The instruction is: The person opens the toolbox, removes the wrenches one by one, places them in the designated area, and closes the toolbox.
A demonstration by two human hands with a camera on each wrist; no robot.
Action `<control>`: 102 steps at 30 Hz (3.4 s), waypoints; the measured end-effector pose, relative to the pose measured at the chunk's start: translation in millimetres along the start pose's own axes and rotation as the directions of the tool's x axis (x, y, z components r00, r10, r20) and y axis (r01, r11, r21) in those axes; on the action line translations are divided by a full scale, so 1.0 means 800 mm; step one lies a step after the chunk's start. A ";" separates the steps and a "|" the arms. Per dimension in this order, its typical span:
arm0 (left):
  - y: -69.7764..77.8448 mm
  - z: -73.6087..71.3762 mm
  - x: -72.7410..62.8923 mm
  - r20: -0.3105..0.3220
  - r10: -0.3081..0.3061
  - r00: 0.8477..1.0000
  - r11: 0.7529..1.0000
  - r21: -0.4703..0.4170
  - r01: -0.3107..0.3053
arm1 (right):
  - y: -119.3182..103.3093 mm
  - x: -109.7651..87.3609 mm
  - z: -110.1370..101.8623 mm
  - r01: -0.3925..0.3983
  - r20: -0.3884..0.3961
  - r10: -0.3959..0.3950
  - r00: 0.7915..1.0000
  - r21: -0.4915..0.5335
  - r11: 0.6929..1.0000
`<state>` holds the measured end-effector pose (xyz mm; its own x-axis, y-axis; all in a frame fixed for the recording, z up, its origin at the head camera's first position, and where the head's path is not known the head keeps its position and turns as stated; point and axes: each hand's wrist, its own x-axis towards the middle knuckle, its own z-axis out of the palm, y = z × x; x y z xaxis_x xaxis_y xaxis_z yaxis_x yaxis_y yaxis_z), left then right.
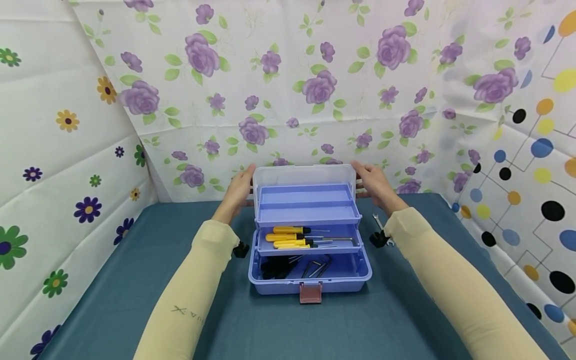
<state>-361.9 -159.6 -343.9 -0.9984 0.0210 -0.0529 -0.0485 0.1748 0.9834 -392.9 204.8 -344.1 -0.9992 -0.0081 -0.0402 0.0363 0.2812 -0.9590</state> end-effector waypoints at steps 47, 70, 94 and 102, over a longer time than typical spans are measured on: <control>-0.026 -0.016 -0.070 0.089 0.313 0.946 0.949 -0.066 -0.308 | 0.006 -0.086 -0.042 0.203 0.214 -0.220 0.952 0.101 0.974; -0.016 -0.012 -0.105 0.020 0.233 0.972 0.970 0.061 -0.234 | 0.000 -0.124 -0.030 0.233 0.183 -0.228 0.956 -0.005 0.972; -0.036 -0.022 -0.130 0.125 0.383 0.915 0.894 0.201 -0.401 | 0.021 -0.150 -0.038 0.347 0.241 -0.307 0.921 -0.148 0.926; -0.046 -0.017 -0.138 0.128 0.409 0.903 0.898 0.121 -0.424 | 0.041 -0.163 -0.033 0.452 0.194 -0.413 0.890 -0.239 0.860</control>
<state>-250.6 -181.8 -371.6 -0.9179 0.2167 0.3325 0.3834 0.2670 0.8841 -262.3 240.2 -362.8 -0.9001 -0.3100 0.3060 -0.4246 0.4672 -0.7755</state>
